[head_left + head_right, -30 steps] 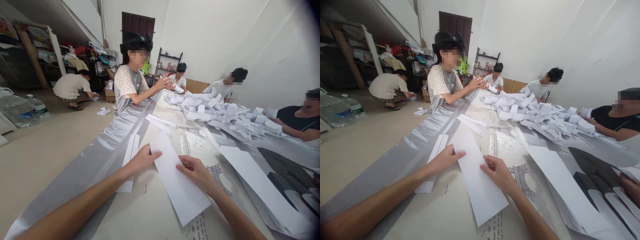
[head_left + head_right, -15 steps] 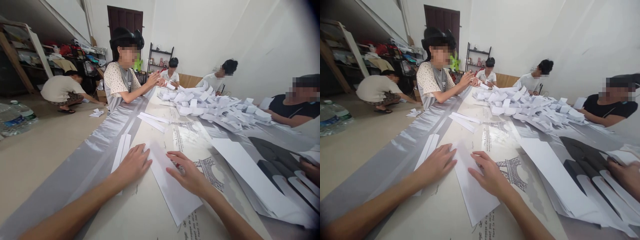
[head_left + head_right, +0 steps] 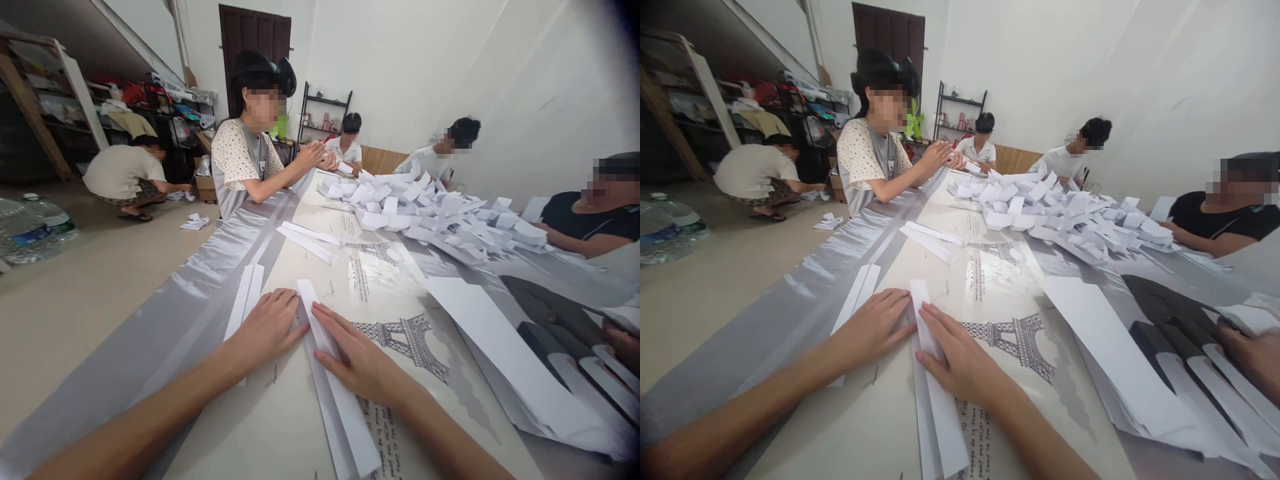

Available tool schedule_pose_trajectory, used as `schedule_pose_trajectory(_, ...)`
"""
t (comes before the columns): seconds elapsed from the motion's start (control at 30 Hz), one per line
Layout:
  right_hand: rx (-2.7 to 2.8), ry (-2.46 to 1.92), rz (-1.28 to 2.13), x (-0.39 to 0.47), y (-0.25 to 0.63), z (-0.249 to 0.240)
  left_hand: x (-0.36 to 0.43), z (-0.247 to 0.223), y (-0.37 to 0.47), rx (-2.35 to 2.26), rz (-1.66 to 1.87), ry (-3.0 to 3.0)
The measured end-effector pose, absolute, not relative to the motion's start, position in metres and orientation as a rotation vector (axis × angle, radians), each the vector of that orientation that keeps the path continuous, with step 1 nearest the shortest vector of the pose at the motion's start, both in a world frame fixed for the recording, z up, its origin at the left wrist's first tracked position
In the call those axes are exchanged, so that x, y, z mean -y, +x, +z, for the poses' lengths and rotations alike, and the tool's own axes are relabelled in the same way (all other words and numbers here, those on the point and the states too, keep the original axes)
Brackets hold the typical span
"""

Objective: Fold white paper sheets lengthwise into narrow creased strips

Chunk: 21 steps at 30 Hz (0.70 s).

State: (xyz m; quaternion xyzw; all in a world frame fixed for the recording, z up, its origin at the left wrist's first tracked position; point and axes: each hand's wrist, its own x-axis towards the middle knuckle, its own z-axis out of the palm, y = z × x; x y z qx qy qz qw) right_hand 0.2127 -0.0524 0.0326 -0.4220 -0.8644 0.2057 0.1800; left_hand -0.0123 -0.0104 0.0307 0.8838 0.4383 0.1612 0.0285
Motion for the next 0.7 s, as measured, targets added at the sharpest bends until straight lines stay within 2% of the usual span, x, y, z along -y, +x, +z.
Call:
schedule_pose_trajectory(0.4, 2.545, -1.184, 0.469, 0.05, 0.2, 0.027, 0.012, 0.037, -0.015, -1.345, 0.275, 2.815)
schedule_pose_trajectory(0.7, 2.55, -1.199, 0.479, 0.051, 0.198, 0.025, 0.011, 0.027, -0.015, -1.346, 0.334, 2.848)
